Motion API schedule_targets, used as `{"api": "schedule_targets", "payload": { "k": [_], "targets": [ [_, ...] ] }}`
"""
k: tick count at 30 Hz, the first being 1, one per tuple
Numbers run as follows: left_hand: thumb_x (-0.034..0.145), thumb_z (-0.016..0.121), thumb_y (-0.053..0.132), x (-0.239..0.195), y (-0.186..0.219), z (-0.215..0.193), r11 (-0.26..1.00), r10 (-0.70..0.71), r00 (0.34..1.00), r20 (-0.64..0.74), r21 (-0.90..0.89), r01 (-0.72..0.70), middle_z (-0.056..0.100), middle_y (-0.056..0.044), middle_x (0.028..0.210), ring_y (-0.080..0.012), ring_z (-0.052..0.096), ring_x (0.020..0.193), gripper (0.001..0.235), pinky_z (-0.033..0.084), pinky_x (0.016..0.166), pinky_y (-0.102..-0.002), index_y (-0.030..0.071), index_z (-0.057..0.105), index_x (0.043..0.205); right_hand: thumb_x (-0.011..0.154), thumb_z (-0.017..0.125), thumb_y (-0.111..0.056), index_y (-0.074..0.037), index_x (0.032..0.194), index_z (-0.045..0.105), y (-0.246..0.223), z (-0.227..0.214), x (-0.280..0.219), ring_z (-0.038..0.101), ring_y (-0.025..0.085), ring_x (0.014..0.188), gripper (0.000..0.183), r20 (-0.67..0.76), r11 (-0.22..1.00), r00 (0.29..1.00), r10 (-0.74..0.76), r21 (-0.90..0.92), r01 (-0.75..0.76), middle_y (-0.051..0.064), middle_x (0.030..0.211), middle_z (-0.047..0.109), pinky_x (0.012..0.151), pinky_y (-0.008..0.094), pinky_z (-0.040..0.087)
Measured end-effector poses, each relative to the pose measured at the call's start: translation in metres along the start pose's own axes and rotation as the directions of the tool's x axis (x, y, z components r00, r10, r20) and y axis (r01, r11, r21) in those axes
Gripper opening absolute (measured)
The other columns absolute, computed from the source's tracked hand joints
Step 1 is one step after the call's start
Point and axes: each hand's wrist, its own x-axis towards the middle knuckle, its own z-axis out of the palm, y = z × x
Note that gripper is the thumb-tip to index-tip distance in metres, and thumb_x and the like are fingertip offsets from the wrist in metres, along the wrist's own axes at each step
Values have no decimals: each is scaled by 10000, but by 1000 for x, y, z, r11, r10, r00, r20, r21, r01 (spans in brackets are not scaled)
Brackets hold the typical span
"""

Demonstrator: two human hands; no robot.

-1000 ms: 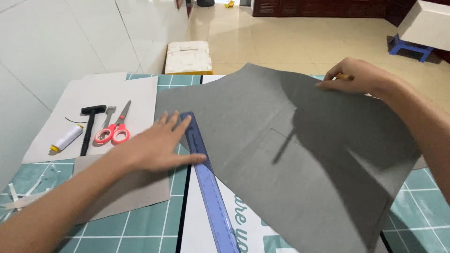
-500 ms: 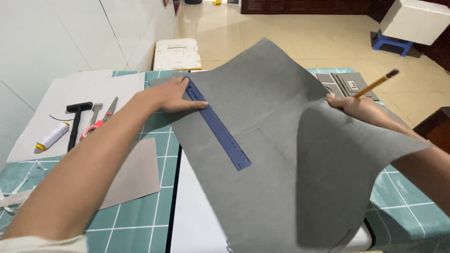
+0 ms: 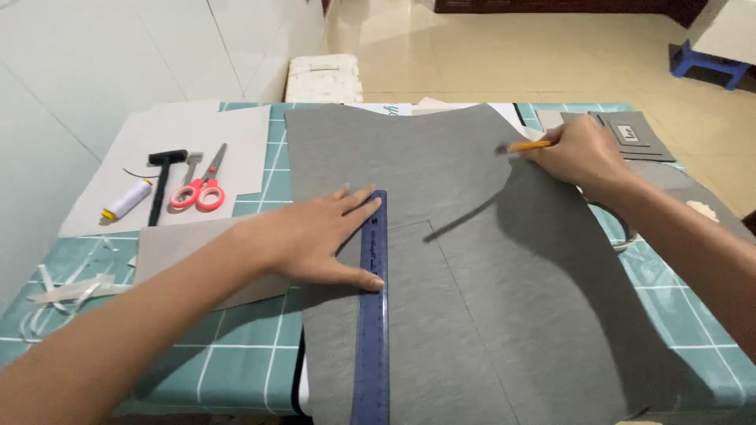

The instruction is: Marking lines on a large piece of grey material with a ruler and pencil and then cutting it with scissors.

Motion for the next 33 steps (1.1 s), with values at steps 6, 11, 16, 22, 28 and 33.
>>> {"api": "schedule_targets", "payload": {
  "k": [6, 11, 16, 22, 28, 33],
  "targets": [
    [734, 488, 846, 8, -27, -10, 993, -85, 996, -14, -82, 83, -43, -36, 1755, -259, 171, 1571, 1250, 222, 1236, -443, 171, -25, 1652, 781, 545, 49, -87, 1080, 834, 15, 6, 29, 552, 203, 633, 438, -291, 953, 922, -256, 85, 291, 135, 739, 720, 475, 377, 435],
    [734, 559, 798, 36, -61, -20, 987, -91, 993, -70, -141, 81, -13, -17, 1753, -239, 126, 1586, 1227, 167, 1258, -426, 162, 40, 1647, 870, 608, -5, -54, 1025, 831, 52, 2, 65, 666, 252, 783, 276, -429, 958, 870, -244, 35, 286, 143, 880, 761, 614, 409, 540],
    [692, 631, 827, 18, -66, 5, 994, -45, 988, -151, -103, 30, 4, -45, 1745, -388, 118, 1553, 1269, 84, 1259, -519, 160, 115, 1640, 948, 666, 28, 38, 1015, 795, 70, 10, 60, 682, 308, 888, 146, -393, 946, 870, -298, -5, 323, 213, 923, 748, 694, 422, 555],
    [674, 703, 820, -21, -67, 32, 978, 137, 940, -311, -109, -178, 156, -123, 1717, -320, 162, 1562, 1306, 96, 1222, -574, 50, 208, 1606, 1185, 514, -537, -25, 1023, 762, 33, 7, 19, 721, 483, 800, 591, -284, 866, 927, -243, -495, 75, 238, 870, 756, 596, 547, 554],
    [686, 755, 795, -25, -64, 46, 961, 198, 889, -413, -97, -259, 244, -198, 1671, -345, 229, 1535, 1303, 93, 1226, -543, -1, 250, 1587, 1189, 316, -497, -172, 729, 774, -74, 18, -59, 595, 173, 473, 726, -304, 838, 793, -528, -35, 544, 3, 681, 730, 483, 359, 406],
    [675, 712, 827, -22, -66, 51, 957, 217, 864, -454, -75, -280, 270, -195, 1666, -348, 237, 1536, 1315, 105, 1220, -562, -17, 263, 1578, 1139, 301, -349, -95, 933, 412, -132, 63, -91, 452, 170, 540, 345, 30, 601, 948, -318, 779, 177, 53, 663, 531, 520, 319, 433]
  ]
}}
